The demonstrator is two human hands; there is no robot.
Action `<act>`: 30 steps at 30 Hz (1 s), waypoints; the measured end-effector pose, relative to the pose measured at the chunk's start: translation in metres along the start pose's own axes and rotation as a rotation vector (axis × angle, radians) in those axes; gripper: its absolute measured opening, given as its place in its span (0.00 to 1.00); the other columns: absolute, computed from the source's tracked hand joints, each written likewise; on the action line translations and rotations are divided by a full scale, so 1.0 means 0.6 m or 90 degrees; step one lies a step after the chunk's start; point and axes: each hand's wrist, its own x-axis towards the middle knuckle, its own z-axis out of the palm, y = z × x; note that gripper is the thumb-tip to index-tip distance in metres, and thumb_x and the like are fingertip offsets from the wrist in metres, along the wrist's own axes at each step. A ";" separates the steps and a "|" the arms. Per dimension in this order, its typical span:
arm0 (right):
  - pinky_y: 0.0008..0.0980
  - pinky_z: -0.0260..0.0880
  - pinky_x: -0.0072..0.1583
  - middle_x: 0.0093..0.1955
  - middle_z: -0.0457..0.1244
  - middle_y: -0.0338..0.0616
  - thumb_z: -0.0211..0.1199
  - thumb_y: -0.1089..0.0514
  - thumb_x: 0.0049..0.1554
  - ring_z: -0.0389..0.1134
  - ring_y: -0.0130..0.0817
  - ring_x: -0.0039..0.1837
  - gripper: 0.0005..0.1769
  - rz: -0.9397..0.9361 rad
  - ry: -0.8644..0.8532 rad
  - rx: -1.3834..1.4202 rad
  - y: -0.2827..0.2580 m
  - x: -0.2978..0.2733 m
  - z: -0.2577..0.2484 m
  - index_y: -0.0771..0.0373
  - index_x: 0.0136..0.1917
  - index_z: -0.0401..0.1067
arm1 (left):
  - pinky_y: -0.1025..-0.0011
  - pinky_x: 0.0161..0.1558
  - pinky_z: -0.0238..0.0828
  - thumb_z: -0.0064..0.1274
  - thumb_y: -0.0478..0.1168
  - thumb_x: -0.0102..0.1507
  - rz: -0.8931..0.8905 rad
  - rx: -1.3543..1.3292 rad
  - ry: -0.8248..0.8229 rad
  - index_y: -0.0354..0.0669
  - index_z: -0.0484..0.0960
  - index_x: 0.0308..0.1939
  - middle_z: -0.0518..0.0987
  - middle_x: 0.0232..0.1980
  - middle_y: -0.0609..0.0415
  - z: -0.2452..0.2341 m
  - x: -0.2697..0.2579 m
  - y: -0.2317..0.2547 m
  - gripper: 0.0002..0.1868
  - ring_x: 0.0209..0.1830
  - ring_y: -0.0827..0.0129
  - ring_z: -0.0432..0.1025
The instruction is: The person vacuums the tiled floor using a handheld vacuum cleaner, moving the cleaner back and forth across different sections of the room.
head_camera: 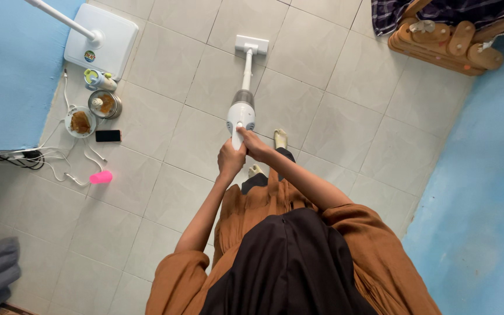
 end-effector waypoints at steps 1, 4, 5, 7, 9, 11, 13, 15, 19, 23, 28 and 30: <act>0.43 0.69 0.36 0.44 0.63 0.54 0.44 0.38 0.65 0.67 0.43 0.37 0.33 0.007 0.012 -0.017 -0.011 0.004 -0.005 0.75 0.58 0.62 | 0.60 0.36 0.74 0.50 0.55 0.63 0.013 -0.003 0.005 0.40 0.81 0.39 0.82 0.26 0.47 0.007 0.014 0.000 0.21 0.27 0.56 0.80; 0.42 0.67 0.32 0.40 0.64 0.52 0.45 0.38 0.65 0.66 0.43 0.34 0.32 0.020 0.049 -0.048 -0.044 0.030 -0.026 0.74 0.56 0.64 | 0.61 0.36 0.74 0.50 0.55 0.63 0.054 -0.025 0.009 0.40 0.80 0.40 0.82 0.27 0.49 0.032 0.071 -0.005 0.21 0.28 0.59 0.80; 0.42 0.68 0.33 0.41 0.64 0.52 0.46 0.39 0.65 0.67 0.42 0.35 0.32 0.018 0.061 -0.045 -0.054 0.044 -0.034 0.74 0.56 0.64 | 0.61 0.36 0.75 0.50 0.55 0.63 0.068 -0.038 0.004 0.39 0.80 0.41 0.82 0.28 0.50 0.040 0.093 -0.008 0.21 0.27 0.60 0.80; 0.42 0.66 0.33 0.40 0.64 0.51 0.47 0.39 0.65 0.66 0.41 0.35 0.32 0.015 0.074 -0.053 -0.069 0.075 -0.058 0.74 0.56 0.65 | 0.61 0.36 0.76 0.50 0.53 0.63 0.066 -0.092 -0.030 0.38 0.79 0.43 0.82 0.29 0.50 0.054 0.136 -0.009 0.20 0.28 0.60 0.80; 0.43 0.62 0.30 0.39 0.62 0.52 0.47 0.38 0.66 0.63 0.43 0.33 0.32 0.010 0.076 -0.076 -0.084 0.108 -0.090 0.75 0.56 0.65 | 0.59 0.36 0.77 0.50 0.51 0.62 0.033 -0.175 -0.087 0.36 0.78 0.44 0.83 0.32 0.49 0.067 0.177 -0.008 0.20 0.30 0.58 0.81; 0.39 0.62 0.34 0.42 0.64 0.50 0.48 0.38 0.66 0.65 0.38 0.36 0.32 0.003 0.075 -0.086 -0.104 0.141 -0.128 0.72 0.58 0.68 | 0.62 0.44 0.75 0.54 0.46 0.60 0.082 -0.268 -0.197 0.36 0.78 0.50 0.83 0.39 0.48 0.070 0.218 -0.008 0.20 0.40 0.61 0.79; 0.37 0.66 0.40 0.45 0.66 0.50 0.49 0.39 0.65 0.68 0.37 0.41 0.30 0.003 0.073 -0.069 -0.129 0.164 -0.165 0.71 0.59 0.69 | 0.64 0.49 0.74 0.57 0.44 0.59 0.115 -0.239 -0.240 0.36 0.77 0.55 0.83 0.45 0.47 0.074 0.257 -0.001 0.23 0.46 0.63 0.78; 0.38 0.75 0.49 0.48 0.67 0.51 0.51 0.41 0.65 0.72 0.39 0.48 0.29 0.010 0.072 -0.024 -0.162 0.180 -0.198 0.71 0.59 0.68 | 0.66 0.52 0.73 0.57 0.45 0.59 0.132 -0.090 -0.214 0.37 0.77 0.59 0.83 0.49 0.48 0.086 0.298 0.019 0.26 0.50 0.64 0.78; 0.40 0.74 0.52 0.50 0.68 0.55 0.49 0.40 0.65 0.72 0.42 0.50 0.31 0.004 0.136 -0.055 -0.245 0.216 -0.255 0.73 0.58 0.68 | 0.68 0.52 0.75 0.53 0.43 0.64 0.144 -0.119 -0.241 0.39 0.79 0.62 0.85 0.51 0.50 0.126 0.392 0.070 0.23 0.50 0.68 0.79; 0.42 0.73 0.49 0.49 0.67 0.56 0.48 0.38 0.65 0.71 0.43 0.48 0.33 -0.025 0.195 -0.097 -0.348 0.253 -0.296 0.75 0.57 0.68 | 0.70 0.47 0.80 0.59 0.41 0.62 0.122 -0.214 -0.200 0.42 0.81 0.61 0.85 0.46 0.50 0.183 0.477 0.143 0.23 0.42 0.72 0.80; 0.39 0.73 0.47 0.44 0.67 0.50 0.48 0.38 0.66 0.71 0.37 0.44 0.33 -0.061 0.207 -0.182 -0.475 0.301 -0.353 0.75 0.55 0.69 | 0.69 0.37 0.78 0.64 0.50 0.59 0.070 -0.146 -0.081 0.44 0.89 0.48 0.86 0.33 0.55 0.196 0.545 0.280 0.19 0.29 0.74 0.79; 0.41 0.71 0.42 0.39 0.66 0.51 0.49 0.37 0.68 0.68 0.37 0.38 0.36 -0.061 0.191 -0.208 -0.517 0.324 -0.372 0.78 0.53 0.70 | 0.69 0.34 0.76 0.62 0.55 0.58 0.070 -0.032 -0.002 0.50 0.91 0.46 0.85 0.28 0.57 0.194 0.565 0.326 0.20 0.26 0.74 0.79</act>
